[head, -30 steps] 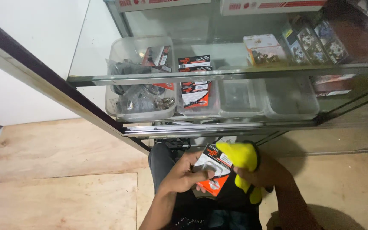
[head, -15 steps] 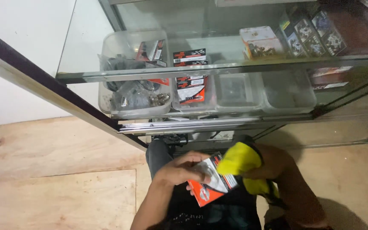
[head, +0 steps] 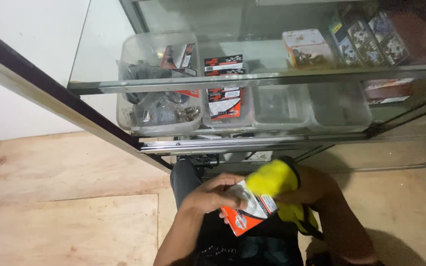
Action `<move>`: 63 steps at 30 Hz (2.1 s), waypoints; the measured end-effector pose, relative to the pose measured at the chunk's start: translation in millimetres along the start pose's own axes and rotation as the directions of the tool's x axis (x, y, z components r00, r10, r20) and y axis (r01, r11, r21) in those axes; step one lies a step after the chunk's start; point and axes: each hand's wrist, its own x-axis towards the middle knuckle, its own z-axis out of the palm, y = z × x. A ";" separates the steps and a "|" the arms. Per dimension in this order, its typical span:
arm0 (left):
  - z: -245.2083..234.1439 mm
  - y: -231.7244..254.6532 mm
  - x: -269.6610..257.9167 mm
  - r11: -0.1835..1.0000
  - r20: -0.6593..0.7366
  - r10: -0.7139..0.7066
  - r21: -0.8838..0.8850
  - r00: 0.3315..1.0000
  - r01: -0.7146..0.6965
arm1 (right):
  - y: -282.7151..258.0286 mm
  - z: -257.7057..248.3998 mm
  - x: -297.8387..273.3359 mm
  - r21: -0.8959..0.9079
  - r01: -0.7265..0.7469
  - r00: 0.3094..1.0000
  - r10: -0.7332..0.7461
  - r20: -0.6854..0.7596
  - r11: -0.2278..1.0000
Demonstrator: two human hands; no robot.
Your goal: The person sits on the floor and wipes the exterior of small rectangular boxes with a yellow cloth. They pick up each box from a glass shelf, clean it thoroughly, and place it back on the shelf.
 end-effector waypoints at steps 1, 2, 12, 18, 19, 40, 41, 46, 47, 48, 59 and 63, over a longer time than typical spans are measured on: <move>-4.0 2.7 1.5 0.993 0.079 0.104 0.050 0.991 -0.108 | -6.4 -6.0 -2.8 -0.127 0.130 0.987 -0.117 0.108 0.983; -8.2 5.4 2.7 0.972 0.162 0.202 0.092 0.966 -0.218 | -13.1 -11.8 -5.7 -0.237 0.268 0.950 -0.215 0.227 0.934; -13.8 -6.9 7.8 0.976 -0.039 0.217 -0.023 0.975 -0.218 | 32.2 -14.9 17.1 -0.262 0.254 0.926 -0.156 0.342 0.931; -28.4 -12.7 30.8 0.896 -0.025 0.442 -0.025 0.897 -0.442 | 23.6 2.1 5.5 0.182 0.126 0.983 -0.147 0.110 0.975; -29.5 -10.7 32.1 0.829 -0.047 0.559 0.069 0.828 -0.555 | 32.9 -0.2 5.4 0.007 0.195 0.976 -0.195 0.096 0.981; 70.4 135.0 -16.4 -0.381 0.428 0.752 0.903 0.501 -0.200 | -83.7 54.6 16.8 -0.202 0.658 0.411 -0.571 -0.710 0.726; 74.8 140.3 -20.2 -0.378 0.397 0.717 0.912 0.573 -0.159 | -81.9 60.8 21.6 -0.142 0.701 0.325 -0.491 -0.808 0.699; 33.6 149.1 0.3 -0.412 0.319 0.738 0.911 0.594 0.023 | -101.5 59.0 6.0 -0.016 0.803 0.348 -0.491 -0.798 0.595; 26.9 151.5 3.3 -0.391 0.276 0.753 0.918 0.598 0.070 | -91.6 57.5 7.5 0.056 0.804 0.399 -0.467 -0.789 0.592; 21.1 150.8 7.1 -0.392 0.274 0.754 0.917 0.597 0.073 | -90.7 61.2 6.7 0.057 0.806 0.399 -0.469 -0.788 0.590; 6.4 166.5 37.1 -0.323 0.149 0.635 0.942 0.758 0.085 | -68.3 70.3 6.6 -0.013 0.837 0.376 -0.593 -0.712 0.546; 10.7 170.6 40.1 -0.536 0.224 0.633 0.817 0.741 0.211 | -81.4 76.7 -3.8 0.009 0.838 0.386 -0.581 -0.717 0.546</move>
